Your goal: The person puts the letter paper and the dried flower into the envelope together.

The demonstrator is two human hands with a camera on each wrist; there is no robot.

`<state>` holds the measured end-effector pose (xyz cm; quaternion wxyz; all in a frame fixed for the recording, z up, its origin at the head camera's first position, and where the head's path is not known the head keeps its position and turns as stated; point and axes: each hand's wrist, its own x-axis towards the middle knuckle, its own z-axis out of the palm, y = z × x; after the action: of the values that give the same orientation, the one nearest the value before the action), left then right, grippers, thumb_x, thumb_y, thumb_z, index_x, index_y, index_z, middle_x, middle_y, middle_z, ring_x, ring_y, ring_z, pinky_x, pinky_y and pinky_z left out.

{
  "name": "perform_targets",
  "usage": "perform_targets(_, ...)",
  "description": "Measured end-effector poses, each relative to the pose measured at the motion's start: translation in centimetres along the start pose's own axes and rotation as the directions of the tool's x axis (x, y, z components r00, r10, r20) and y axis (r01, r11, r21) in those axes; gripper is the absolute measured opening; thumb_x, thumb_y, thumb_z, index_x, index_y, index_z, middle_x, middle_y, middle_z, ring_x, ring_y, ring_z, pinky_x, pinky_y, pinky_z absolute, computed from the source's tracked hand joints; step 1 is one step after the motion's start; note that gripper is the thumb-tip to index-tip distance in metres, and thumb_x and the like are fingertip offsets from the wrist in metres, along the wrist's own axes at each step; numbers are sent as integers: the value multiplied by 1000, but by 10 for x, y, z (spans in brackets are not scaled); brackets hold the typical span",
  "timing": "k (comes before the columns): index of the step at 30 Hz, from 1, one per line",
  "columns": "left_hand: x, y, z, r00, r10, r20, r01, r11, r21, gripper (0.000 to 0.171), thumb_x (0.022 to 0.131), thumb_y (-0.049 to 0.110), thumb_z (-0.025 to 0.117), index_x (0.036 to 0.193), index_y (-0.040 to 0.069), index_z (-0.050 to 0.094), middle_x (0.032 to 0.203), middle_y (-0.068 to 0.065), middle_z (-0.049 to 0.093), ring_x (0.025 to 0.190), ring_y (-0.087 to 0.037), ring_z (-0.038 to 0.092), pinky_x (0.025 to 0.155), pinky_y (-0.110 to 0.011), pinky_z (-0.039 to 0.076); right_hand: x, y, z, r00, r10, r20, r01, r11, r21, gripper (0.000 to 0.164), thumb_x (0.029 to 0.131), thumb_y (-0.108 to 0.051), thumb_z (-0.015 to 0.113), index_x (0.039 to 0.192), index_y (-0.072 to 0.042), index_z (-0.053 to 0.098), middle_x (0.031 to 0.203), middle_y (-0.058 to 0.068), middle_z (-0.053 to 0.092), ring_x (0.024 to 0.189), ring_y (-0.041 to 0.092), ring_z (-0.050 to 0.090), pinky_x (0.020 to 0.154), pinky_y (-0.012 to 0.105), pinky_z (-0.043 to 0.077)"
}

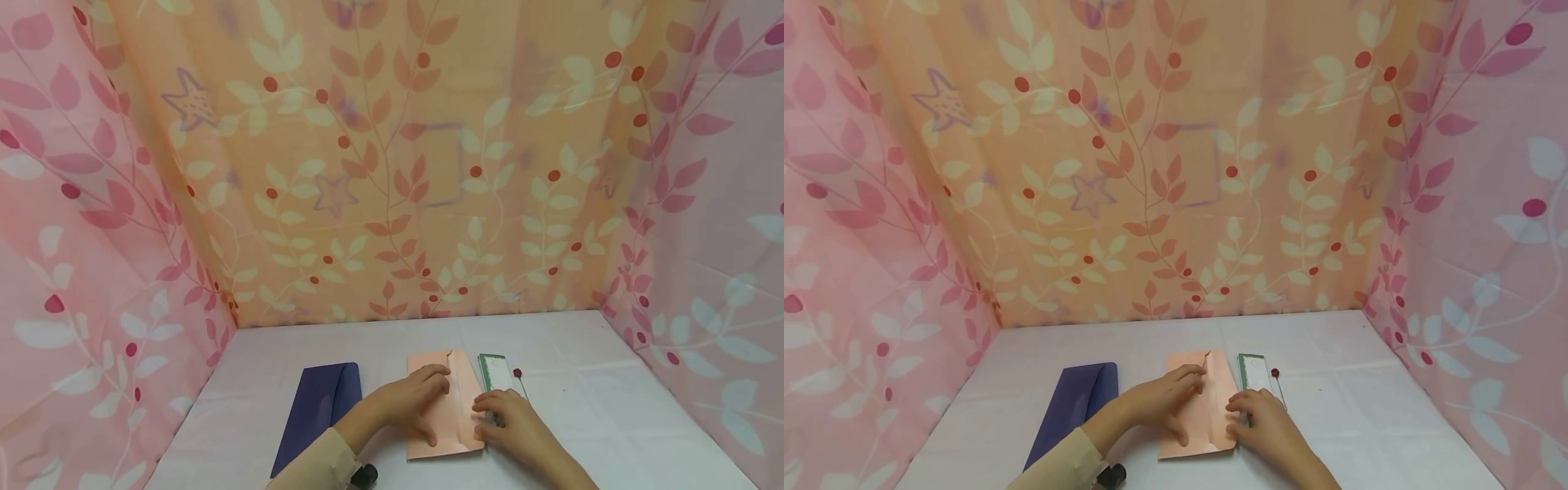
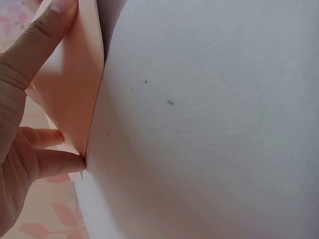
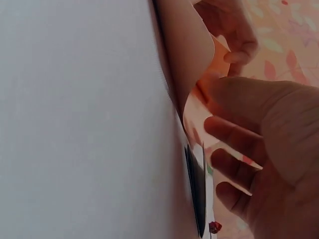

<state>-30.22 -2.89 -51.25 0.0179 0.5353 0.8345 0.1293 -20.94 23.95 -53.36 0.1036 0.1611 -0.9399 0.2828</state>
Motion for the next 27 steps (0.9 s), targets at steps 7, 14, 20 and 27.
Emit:
perform_targets(7, -1, 0, 1, 1000, -1, -1, 1, 1000, -17, 85, 69, 61, 85, 130, 20, 43, 160, -6, 31, 146, -15, 34, 116, -27, 39, 4, 3, -16, 983, 157, -96, -158, 987, -4, 23, 82, -24, 86, 103, -25, 77, 109, -14, 72, 103, 15, 62, 90, 44, 53)
perform_targets(14, -1, 0, 1, 1000, -21, 10, 21, 1000, -21, 85, 68, 63, 84, 130, 22, 43, 161, -4, 30, 146, -14, 34, 115, -27, 40, -2, 7, -27, 968, 199, -152, -212, 974, -75, 27, 83, -24, 85, 107, -16, 77, 114, 3, 74, 100, 25, 64, 87, 51, 53)
perform_targets(20, -1, -2, 3, 1000, -21, 7, 21, 1000, -8, 86, 68, 64, 83, 131, 22, 41, 161, -5, 29, 146, -15, 34, 115, -28, 40, -3, 12, -30, 961, 252, -112, -263, 959, -106, 35, 83, -27, 84, 112, -9, 76, 109, 6, 74, 105, 34, 66, 93, 56, 50)
perform_targets(27, 0, -1, 2, 999, -30, 21, 30, 999, -9, 86, 69, 64, 83, 132, 22, 42, 162, -4, 28, 147, -15, 34, 114, -27, 41, -4, 17, -30, 948, 299, -111, -313, 938, -147, 45, 79, -35, 86, 112, -5, 75, 100, 7, 74, 97, 34, 67, 87, 58, 51)
